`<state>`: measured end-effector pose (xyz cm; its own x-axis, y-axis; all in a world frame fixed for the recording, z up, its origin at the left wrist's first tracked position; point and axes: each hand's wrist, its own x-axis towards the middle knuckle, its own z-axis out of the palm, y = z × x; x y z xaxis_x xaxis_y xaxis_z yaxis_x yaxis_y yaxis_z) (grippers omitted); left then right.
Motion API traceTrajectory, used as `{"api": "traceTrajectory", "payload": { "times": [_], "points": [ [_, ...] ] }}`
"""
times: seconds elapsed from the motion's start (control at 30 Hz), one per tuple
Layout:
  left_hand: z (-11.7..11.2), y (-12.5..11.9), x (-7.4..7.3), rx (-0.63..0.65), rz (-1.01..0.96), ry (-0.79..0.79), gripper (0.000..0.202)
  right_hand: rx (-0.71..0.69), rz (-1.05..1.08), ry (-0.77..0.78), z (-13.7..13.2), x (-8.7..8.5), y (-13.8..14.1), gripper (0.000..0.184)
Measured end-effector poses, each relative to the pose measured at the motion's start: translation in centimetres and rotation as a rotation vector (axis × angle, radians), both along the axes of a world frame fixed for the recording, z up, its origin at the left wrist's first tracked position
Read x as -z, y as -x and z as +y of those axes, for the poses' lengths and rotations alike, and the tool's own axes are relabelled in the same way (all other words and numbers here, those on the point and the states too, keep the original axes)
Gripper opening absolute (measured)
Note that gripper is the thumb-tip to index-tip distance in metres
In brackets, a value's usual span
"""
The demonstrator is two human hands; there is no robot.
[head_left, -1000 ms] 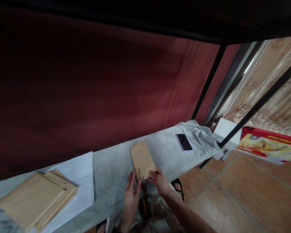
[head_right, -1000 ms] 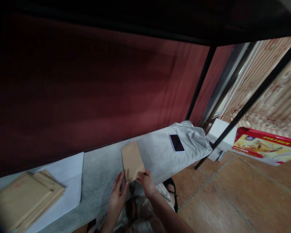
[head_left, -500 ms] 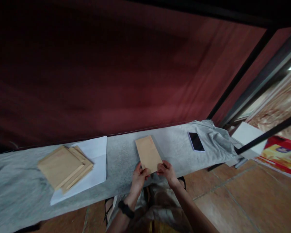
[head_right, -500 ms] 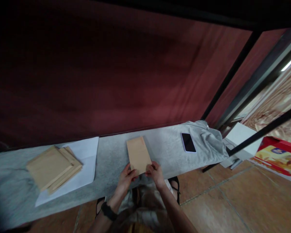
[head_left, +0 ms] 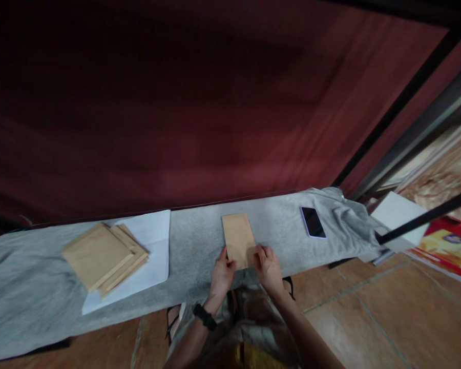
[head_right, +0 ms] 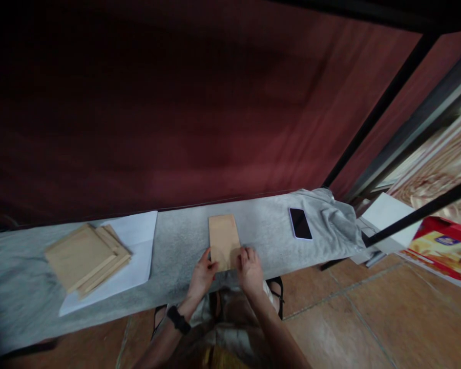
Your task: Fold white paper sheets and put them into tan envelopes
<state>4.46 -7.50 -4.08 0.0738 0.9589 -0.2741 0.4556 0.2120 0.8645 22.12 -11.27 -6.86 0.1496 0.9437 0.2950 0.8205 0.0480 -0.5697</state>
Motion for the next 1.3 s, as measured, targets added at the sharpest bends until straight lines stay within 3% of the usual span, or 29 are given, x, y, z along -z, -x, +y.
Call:
{"api": "traceTrajectory", "payload": {
  "times": [0.2,0.4,0.6,0.77,1.07,1.3],
  "points": [
    [0.2,0.4,-0.1,0.051,-0.014,0.019,0.065,-0.232,-0.133,0.000,3.8,-0.1,1.5,0.048],
    [0.2,0.1,0.1,0.056,0.072,-0.027,0.065,-0.126,-0.109,0.002,8.3,-0.1,2.1,0.051],
    [0.2,0.2,0.7,0.052,0.099,-0.049,0.066,-0.108,-0.114,0.000,9.1,0.2,2.0,0.052],
    [0.1,0.1,0.8,0.049,0.131,-0.053,0.058,-0.119,-0.139,-0.014,7.0,0.7,1.6,0.052],
    [0.1,-0.2,-0.4,0.083,0.201,-0.075,0.057,-0.275,-0.211,0.035,-1.2,0.6,0.4,0.055],
    [-1.5,-0.2,-1.5,0.176,0.608,-0.161,0.046,-0.243,-0.249,0.037,-4.9,0.9,-0.5,0.059]
  ]
}}
